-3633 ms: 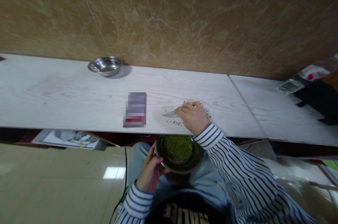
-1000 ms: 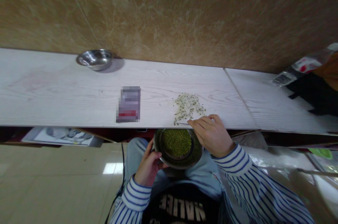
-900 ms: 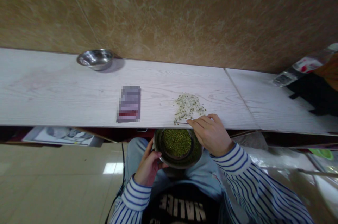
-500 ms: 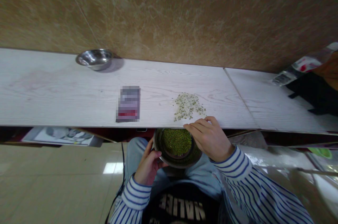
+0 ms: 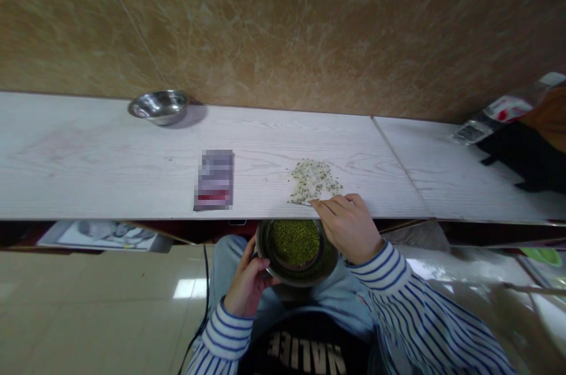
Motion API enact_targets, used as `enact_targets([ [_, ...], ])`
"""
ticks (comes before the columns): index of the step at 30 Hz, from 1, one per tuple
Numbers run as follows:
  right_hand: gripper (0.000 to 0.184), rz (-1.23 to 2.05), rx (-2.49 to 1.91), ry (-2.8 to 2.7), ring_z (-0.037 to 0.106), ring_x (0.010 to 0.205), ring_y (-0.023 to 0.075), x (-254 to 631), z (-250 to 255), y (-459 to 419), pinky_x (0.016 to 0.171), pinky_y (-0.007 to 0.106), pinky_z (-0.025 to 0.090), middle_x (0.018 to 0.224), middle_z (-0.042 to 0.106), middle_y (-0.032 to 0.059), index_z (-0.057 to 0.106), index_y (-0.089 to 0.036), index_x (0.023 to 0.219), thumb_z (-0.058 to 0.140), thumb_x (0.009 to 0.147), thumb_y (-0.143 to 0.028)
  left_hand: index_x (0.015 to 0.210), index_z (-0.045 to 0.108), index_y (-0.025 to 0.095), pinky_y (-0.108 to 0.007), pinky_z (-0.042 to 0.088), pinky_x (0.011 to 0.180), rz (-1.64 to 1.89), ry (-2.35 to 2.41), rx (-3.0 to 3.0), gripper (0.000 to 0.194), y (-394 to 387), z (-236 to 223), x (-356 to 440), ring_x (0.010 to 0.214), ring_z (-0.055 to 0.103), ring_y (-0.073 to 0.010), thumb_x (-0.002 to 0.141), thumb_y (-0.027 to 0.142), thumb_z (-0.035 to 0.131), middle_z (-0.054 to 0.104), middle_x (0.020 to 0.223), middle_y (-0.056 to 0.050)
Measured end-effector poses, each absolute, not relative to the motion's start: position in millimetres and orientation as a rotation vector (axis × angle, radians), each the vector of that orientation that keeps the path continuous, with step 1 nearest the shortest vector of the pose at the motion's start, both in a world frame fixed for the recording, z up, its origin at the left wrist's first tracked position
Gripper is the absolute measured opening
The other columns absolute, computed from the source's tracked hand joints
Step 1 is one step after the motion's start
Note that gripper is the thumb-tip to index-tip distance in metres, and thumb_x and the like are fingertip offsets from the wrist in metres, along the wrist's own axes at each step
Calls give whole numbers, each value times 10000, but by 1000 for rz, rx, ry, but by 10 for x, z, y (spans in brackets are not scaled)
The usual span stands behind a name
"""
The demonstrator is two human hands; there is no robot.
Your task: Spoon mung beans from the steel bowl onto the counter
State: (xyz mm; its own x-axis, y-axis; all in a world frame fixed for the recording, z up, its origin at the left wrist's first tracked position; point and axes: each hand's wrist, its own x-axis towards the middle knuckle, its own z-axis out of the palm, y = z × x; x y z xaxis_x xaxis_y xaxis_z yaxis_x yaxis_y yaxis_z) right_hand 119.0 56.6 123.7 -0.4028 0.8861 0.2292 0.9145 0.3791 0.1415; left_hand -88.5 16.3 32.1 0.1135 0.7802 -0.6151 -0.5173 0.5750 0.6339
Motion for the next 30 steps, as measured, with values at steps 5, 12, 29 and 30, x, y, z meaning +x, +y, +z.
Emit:
enact_targets([
  [5,250,-389,-1720,-2474,561,844,187,1266,1245,635,745,350,259,853,695,48,622,-167,1106,524,876,-163,1246,484,281,-285,519,536,958,1082,285,665,172,297,-891,672,587,-141,610,153,633,619,965,-7],
  [12,269,-403,-1721,-2409,560,849,182,1349,1287,601,757,341,270,868,698,54,621,-149,1117,513,871,-153,1251,489,272,-277,507,517,967,1093,283,671,171,329,-866,655,588,-143,606,154,633,627,948,-13],
  [29,181,-457,-1502,-2650,553,872,189,710,1385,1148,782,375,231,898,702,50,619,-184,1004,456,928,-162,1320,426,276,-294,518,542,991,1090,265,724,136,348,-944,683,606,-161,634,152,623,645,933,-22],
  [30,168,-458,-1503,-2666,552,868,189,693,1379,1175,781,377,228,883,702,48,620,-183,984,465,922,-157,1318,428,275,-295,518,538,995,1093,263,723,133,348,-952,680,605,-160,633,152,625,645,936,-23],
])
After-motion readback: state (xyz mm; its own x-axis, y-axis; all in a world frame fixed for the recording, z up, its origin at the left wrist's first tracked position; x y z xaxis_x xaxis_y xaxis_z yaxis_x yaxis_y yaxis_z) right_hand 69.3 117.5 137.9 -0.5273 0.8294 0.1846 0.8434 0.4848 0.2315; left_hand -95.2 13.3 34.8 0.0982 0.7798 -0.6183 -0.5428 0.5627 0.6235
